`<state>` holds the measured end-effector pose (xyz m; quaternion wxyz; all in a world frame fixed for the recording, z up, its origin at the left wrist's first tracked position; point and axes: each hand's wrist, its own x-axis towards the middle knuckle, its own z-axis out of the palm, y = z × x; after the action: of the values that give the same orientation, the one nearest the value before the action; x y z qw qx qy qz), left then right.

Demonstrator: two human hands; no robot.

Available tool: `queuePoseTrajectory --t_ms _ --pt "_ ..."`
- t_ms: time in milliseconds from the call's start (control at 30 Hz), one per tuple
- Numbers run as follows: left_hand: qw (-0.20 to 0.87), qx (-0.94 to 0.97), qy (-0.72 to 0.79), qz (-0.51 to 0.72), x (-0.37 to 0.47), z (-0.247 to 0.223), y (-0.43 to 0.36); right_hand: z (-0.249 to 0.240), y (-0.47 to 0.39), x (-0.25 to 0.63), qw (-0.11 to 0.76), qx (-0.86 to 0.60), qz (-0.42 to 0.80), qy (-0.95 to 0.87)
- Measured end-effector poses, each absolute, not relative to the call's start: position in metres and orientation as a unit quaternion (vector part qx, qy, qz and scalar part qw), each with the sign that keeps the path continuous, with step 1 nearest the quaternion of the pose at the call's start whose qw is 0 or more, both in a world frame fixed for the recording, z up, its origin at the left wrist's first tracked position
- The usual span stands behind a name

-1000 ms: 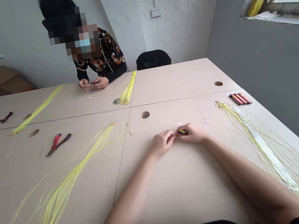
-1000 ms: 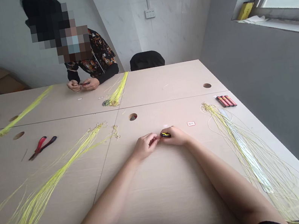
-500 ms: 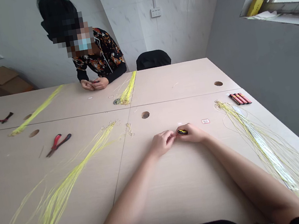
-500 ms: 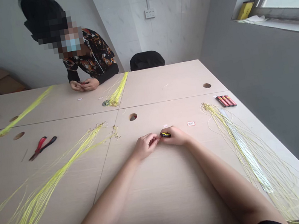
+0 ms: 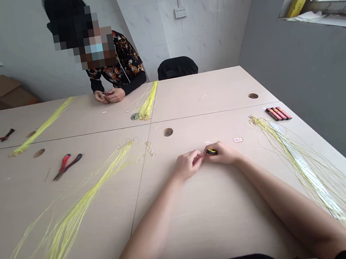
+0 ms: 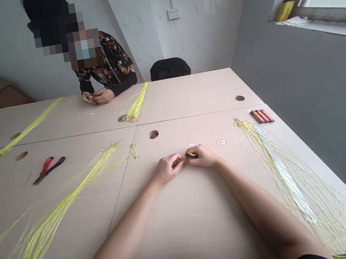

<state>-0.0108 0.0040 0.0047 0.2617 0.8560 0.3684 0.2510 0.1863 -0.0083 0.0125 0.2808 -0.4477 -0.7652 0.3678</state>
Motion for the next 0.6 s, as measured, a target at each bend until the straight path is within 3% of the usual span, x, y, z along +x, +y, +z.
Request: queuePoseTrajectory --t_ms 600 --pt "0.257 0.855 0.378 0.246 -0.0122 0.0077 0.0003 0.0145 -0.0078 0.1821 0.299 -0.505 0.388 -0.710"
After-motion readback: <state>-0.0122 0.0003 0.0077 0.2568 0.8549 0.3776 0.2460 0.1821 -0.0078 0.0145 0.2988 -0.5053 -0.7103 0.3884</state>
